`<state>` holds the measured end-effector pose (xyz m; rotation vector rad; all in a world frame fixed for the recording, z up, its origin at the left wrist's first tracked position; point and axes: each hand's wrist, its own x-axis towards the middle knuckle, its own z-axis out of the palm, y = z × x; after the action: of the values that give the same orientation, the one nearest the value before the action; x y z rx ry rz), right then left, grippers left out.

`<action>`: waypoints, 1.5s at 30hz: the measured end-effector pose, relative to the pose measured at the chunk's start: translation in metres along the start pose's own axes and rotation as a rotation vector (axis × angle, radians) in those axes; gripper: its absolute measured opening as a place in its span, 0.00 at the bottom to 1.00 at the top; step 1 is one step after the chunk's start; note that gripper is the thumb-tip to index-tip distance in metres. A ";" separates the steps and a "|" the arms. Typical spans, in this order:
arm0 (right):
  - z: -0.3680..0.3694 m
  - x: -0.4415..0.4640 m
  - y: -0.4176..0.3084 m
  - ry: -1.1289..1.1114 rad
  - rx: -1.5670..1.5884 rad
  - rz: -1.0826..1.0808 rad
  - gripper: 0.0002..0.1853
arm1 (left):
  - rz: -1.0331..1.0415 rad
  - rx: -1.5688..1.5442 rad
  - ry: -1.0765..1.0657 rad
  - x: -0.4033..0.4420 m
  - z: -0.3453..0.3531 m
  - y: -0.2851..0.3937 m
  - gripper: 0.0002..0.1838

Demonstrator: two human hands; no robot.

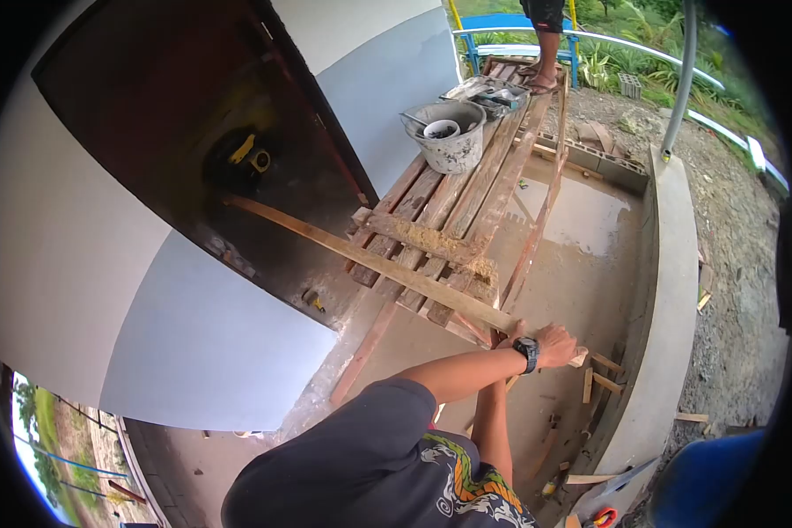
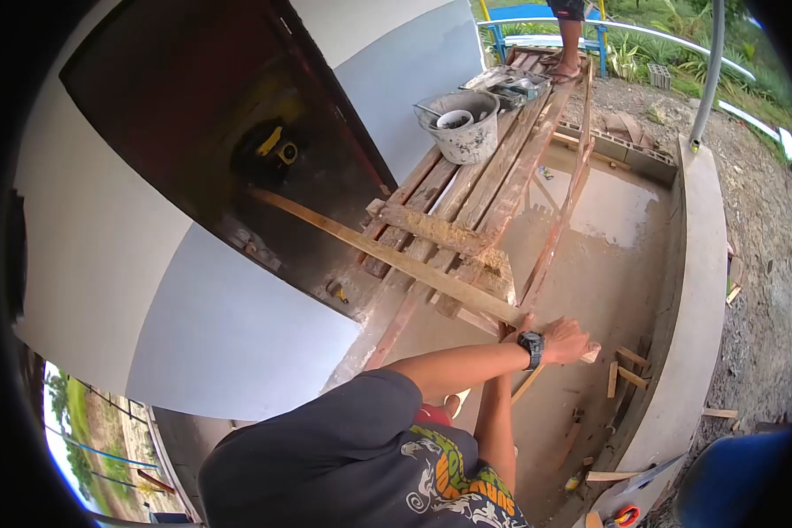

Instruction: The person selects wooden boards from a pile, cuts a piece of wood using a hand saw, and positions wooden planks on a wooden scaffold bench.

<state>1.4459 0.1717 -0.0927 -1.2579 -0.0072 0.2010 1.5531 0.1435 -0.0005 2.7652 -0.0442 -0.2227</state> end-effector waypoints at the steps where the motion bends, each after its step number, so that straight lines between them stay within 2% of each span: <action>1: -0.008 0.006 0.009 0.051 0.108 -0.017 0.31 | 0.077 -0.068 0.030 -0.006 -0.001 -0.004 0.28; 2: -0.016 0.018 0.018 0.087 0.229 -0.042 0.31 | 0.154 -0.133 0.060 -0.012 -0.007 -0.011 0.29; 3: -0.023 0.035 0.024 0.090 0.369 -0.073 0.31 | 0.131 -0.156 0.083 -0.025 -0.023 -0.028 0.29; 4: -0.033 0.052 0.028 0.083 0.472 -0.084 0.31 | 0.174 -0.154 0.332 -0.042 -0.039 -0.054 0.29; 5: -0.029 0.046 -0.015 0.131 0.409 0.068 0.27 | 0.218 -0.151 0.571 -0.067 -0.057 -0.079 0.31; 6: -0.021 0.038 -0.066 0.168 0.355 0.221 0.25 | 0.140 -0.145 0.536 -0.110 -0.117 -0.117 0.27; 8: -0.025 0.037 -0.096 0.271 0.267 0.183 0.27 | -0.166 0.088 0.769 -0.177 -0.154 -0.239 0.26; 10: -0.076 0.054 -0.097 0.293 0.240 0.175 0.26 | -0.563 0.255 0.682 -0.268 -0.186 -0.337 0.35; 12: -0.123 0.066 -0.099 0.354 0.251 0.200 0.25 | -0.877 0.359 0.465 -0.331 -0.165 -0.424 0.42; 13: -0.144 0.070 -0.111 0.404 0.260 0.217 0.24 | -0.887 0.344 0.475 -0.350 -0.161 -0.451 0.42; 15: -0.231 0.107 -0.109 0.317 0.221 0.124 0.23 | -0.841 0.430 0.386 -0.370 -0.148 -0.484 0.43; 16: -0.245 0.121 -0.127 0.314 0.209 0.109 0.23 | -0.843 0.416 0.390 -0.366 -0.140 -0.494 0.43; 18: -0.277 0.155 -0.156 0.313 0.194 0.084 0.22 | -0.645 0.470 0.344 -0.356 -0.132 -0.509 0.38; 19: -0.284 0.171 -0.169 0.293 0.187 0.073 0.21 | -0.645 0.464 0.351 -0.347 -0.127 -0.510 0.38; 21: -0.298 0.210 -0.184 0.258 0.169 0.057 0.21 | -0.600 0.384 0.339 -0.322 -0.130 -0.513 0.31; 22: -0.308 0.232 -0.186 0.205 0.181 0.057 0.21 | -0.546 0.366 0.375 -0.317 -0.133 -0.514 0.20; 23: -0.305 0.246 -0.193 0.187 0.184 0.054 0.21 | -0.559 0.369 0.388 -0.315 -0.135 -0.509 0.20; 25: -0.295 0.272 -0.200 0.211 0.174 0.095 0.21 | -0.551 0.311 0.338 -0.315 -0.147 -0.498 0.12; 26: -0.293 0.286 -0.203 0.201 0.180 0.109 0.22 | -0.564 0.318 0.348 -0.320 -0.144 -0.491 0.12; 28: -0.293 0.322 -0.208 0.154 0.216 0.105 0.23 | -0.520 0.318 0.459 -0.325 -0.146 -0.482 0.08; 32: -0.311 0.386 -0.251 0.018 0.144 0.073 0.24 | -0.552 0.261 0.362 -0.337 -0.174 -0.401 0.08; 34: -0.326 0.428 -0.285 0.041 0.125 0.065 0.25 | -0.444 0.330 0.468 -0.336 -0.166 -0.375 0.14; 37: -0.339 0.457 -0.344 0.086 0.109 -0.059 0.29 | -0.407 0.230 0.543 -0.311 -0.175 -0.325 0.15; 39: -0.372 0.497 -0.378 0.076 0.153 -0.201 0.33 | -0.317 0.284 0.565 -0.287 -0.189 -0.288 0.15; 40: -0.376 0.503 -0.404 0.062 0.174 -0.179 0.33 | -0.324 0.287 0.574 -0.275 -0.189 -0.271 0.15; 42: -0.393 0.520 -0.449 0.044 0.198 -0.190 0.35 | -0.316 0.293 0.541 -0.251 -0.198 -0.243 0.22; 43: -0.403 0.539 -0.465 0.025 0.172 -0.244 0.35 | -0.312 0.303 0.547 -0.242 -0.204 -0.226 0.22; 45: -0.423 0.577 -0.493 -0.016 0.093 -0.363 0.36 | -0.188 0.298 0.566 -0.231 -0.213 -0.190 0.29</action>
<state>2.1341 -0.2820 0.1813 -1.1413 -0.2360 -0.1017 1.3597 0.4102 0.1611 3.0158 0.3554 0.5654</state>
